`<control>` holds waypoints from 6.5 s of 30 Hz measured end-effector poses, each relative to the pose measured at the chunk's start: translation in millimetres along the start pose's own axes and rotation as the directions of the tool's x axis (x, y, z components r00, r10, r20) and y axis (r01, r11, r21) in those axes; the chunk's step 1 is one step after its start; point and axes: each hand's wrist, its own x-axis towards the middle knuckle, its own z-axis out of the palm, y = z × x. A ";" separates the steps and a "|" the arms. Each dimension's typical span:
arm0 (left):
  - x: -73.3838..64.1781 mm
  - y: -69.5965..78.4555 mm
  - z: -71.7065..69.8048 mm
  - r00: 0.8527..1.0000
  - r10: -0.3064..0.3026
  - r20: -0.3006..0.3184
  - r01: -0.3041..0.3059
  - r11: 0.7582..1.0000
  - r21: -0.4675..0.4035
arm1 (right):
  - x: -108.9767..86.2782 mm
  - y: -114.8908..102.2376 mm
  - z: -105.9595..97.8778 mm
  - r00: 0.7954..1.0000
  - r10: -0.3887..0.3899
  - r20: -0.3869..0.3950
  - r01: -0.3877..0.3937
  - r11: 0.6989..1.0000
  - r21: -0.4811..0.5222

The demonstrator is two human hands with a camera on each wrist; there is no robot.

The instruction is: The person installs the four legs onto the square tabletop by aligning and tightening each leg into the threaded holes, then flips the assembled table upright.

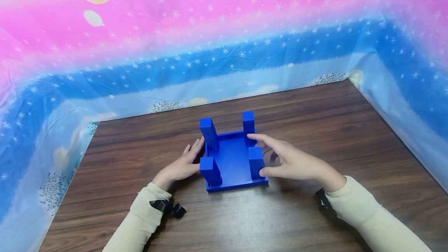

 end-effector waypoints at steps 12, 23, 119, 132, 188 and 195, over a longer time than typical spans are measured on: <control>0.2 -1.8 -0.1 1.000 0.015 -0.002 -0.015 1.000 0.000 | 0.4 4.7 0.3 0.989 -0.132 0.068 0.129 0.991 0.034; 0.5 -0.6 0.0 1.000 0.004 0.004 -0.004 1.000 -0.002 | 0.2 4.0 -0.2 0.992 -0.110 0.059 0.108 0.993 0.036; -0.3 -1.8 0.3 1.000 0.008 -0.010 -0.008 1.000 -0.007 | 0.8 9.9 1.3 0.987 -0.124 0.102 0.113 0.987 0.112; -0.5 1.2 -0.3 1.000 -0.001 -0.002 0.001 1.000 0.001 | 0.7 7.6 1.8 0.995 -0.037 0.089 0.031 0.997 0.073; -0.1 -0.8 0.1 1.000 0.015 -0.009 -0.015 1.000 0.006 | 0.6 5.7 3.2 0.999 -0.009 0.036 0.009 1.000 0.007; -0.7 -0.2 0.4 1.000 0.005 -0.007 -0.004 1.000 0.005 | 1.0 4.8 4.2 1.000 -0.006 0.002 0.006 0.999 -0.035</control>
